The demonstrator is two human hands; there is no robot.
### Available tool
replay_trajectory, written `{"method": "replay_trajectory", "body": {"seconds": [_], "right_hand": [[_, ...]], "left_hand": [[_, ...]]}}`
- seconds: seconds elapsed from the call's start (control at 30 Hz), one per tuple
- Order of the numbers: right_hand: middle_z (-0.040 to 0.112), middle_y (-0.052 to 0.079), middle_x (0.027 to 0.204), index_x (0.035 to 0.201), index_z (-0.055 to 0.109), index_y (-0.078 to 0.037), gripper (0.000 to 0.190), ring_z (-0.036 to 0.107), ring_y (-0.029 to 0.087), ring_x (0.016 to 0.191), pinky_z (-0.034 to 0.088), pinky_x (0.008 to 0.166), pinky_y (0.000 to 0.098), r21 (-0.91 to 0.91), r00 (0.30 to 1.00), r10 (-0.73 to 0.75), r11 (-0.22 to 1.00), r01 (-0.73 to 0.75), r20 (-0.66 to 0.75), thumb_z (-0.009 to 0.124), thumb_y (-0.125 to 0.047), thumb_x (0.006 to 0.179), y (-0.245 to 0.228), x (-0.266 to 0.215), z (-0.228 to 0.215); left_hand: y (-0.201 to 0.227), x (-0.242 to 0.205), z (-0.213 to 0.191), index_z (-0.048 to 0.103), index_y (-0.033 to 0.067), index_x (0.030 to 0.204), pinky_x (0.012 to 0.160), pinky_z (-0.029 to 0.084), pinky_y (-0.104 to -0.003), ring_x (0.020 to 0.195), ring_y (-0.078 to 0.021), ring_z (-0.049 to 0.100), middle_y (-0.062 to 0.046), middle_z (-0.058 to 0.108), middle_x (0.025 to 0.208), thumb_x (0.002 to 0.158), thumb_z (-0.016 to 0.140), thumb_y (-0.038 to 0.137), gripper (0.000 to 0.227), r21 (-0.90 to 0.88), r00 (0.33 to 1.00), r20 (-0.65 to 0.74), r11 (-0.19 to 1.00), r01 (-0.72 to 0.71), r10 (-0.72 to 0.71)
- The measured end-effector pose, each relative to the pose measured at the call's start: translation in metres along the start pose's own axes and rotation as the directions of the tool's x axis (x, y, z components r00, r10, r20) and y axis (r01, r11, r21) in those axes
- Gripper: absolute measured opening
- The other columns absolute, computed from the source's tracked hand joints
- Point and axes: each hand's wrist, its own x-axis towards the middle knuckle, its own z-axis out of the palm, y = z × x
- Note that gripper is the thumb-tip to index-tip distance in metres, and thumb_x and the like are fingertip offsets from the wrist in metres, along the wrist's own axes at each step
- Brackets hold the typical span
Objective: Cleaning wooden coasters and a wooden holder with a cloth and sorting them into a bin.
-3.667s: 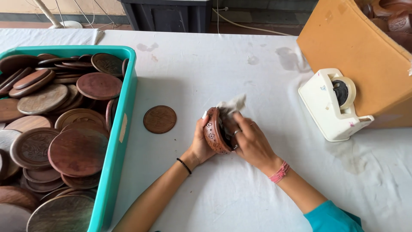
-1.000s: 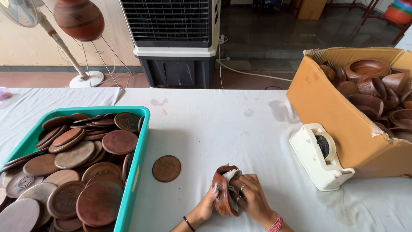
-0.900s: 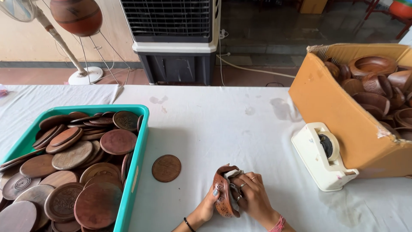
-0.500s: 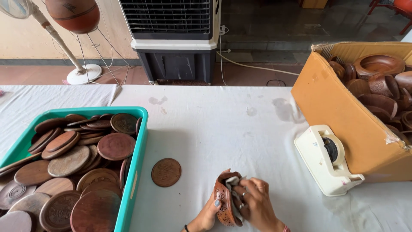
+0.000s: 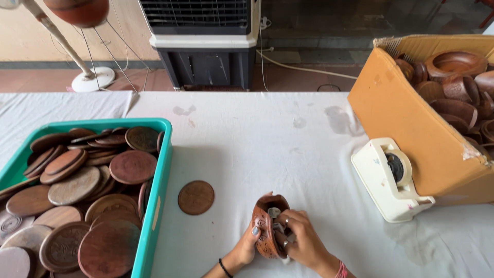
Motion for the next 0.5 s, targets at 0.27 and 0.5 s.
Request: {"method": "replay_trajectory", "body": {"seconds": [0.27,0.5], "right_hand": [[0.066,0.01,0.099,0.102,0.065,0.0,0.032,0.064,0.027,0.088,0.052,0.077,0.0385,-0.055,0.947,-0.277,0.961,0.271,-0.163,0.075,-0.003,0.071,-0.023,0.008,-0.015],[0.064,0.011,0.084,0.096,0.069,0.002,0.015,0.058,0.019,0.07,0.05,0.062,0.0316,0.311,0.923,0.255,0.887,-0.341,0.287,0.066,-0.001,0.081,0.035,-0.014,0.008]], "left_hand": [[0.03,-0.003,0.018,-0.003,0.009,0.163,0.125,0.021,-0.062,0.158,-0.0411,0.022,-0.025,0.026,0.163,0.074,0.047,0.094,0.133,0.228,0.987,0.089,0.962,-0.149,0.131],[-0.01,0.004,-0.005,0.005,0.0096,0.163,0.124,0.025,-0.057,0.156,-0.0353,0.023,-0.019,0.026,0.163,0.075,0.049,0.09,0.126,0.118,0.995,0.016,0.988,-0.097,0.096]]}}
